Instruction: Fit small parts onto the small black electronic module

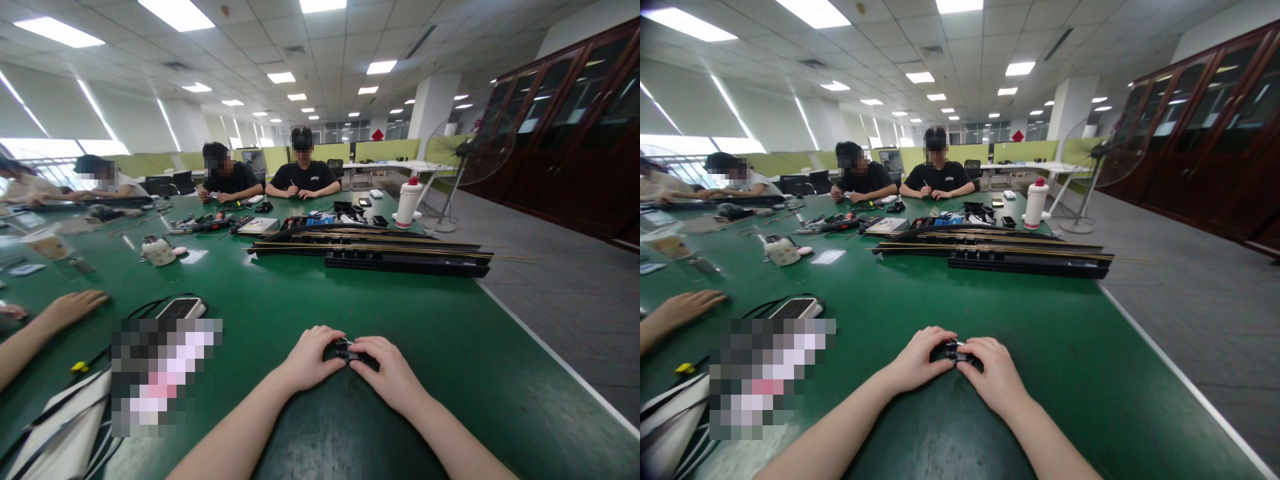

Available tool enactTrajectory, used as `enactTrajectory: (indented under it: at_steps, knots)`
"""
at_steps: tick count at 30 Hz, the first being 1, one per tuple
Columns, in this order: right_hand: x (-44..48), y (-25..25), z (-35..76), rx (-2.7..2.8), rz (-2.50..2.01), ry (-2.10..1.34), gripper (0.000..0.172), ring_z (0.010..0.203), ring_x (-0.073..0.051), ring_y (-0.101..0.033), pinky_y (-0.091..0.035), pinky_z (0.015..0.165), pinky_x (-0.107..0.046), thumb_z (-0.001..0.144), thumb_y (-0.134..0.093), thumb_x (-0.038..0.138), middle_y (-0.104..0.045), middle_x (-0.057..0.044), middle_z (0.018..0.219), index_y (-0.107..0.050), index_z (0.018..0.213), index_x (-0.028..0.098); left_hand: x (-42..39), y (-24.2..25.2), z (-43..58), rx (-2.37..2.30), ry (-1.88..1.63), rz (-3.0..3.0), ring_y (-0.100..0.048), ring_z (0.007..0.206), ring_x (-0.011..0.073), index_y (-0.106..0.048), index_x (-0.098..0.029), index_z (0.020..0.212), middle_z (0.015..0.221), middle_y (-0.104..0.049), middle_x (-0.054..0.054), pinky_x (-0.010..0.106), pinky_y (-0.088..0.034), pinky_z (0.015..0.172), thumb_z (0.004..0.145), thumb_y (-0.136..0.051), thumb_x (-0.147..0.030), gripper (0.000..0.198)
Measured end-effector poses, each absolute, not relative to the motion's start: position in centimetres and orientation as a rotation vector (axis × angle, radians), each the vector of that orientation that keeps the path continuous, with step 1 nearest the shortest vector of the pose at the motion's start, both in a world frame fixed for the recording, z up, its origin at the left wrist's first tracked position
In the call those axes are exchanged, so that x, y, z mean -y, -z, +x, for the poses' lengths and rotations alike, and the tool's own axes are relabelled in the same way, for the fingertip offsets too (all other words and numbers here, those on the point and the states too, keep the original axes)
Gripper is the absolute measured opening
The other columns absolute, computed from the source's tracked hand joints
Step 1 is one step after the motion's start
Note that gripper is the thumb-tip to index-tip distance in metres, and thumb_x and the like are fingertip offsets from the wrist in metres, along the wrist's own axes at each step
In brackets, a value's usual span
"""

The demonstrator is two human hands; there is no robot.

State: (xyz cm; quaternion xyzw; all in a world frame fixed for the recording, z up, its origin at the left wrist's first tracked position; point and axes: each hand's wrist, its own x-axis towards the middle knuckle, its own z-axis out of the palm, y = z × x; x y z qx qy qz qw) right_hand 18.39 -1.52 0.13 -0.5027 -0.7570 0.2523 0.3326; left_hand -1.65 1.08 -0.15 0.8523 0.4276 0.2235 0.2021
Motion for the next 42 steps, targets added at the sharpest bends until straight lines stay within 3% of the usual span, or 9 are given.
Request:
enactTrajectory:
  at_steps: [17,42]
  knots:
    - [1.43,-0.04,18.54,1.965,-1.311,-0.693,0.021,0.100,-0.025,-0.058,-0.042,0.091,-0.044,0.073,-0.065,0.027,-0.069,-0.004,0.103,-0.070,0.093,0.029,-1.10,0.11,-1.65,-1.191,-0.618,2.376,-0.053,0.100,0.0221,-0.055,-0.024,0.113,0.107,-0.061,0.003,0.034,-0.040,0.087,0.077,-0.066,-0.033,0.039]
    - [1.77,-0.40,18.42,1.908,-1.393,-0.724,0.039,0.105,-0.025,-0.057,-0.040,0.095,-0.042,0.071,-0.061,0.023,-0.065,-0.006,0.112,-0.060,0.111,0.023,-1.02,0.01,-1.68,-1.212,-0.591,2.388,-0.052,0.101,0.0227,-0.052,-0.023,0.118,0.111,-0.059,0.005,0.036,-0.040,0.089,0.082,-0.061,-0.031,0.039]
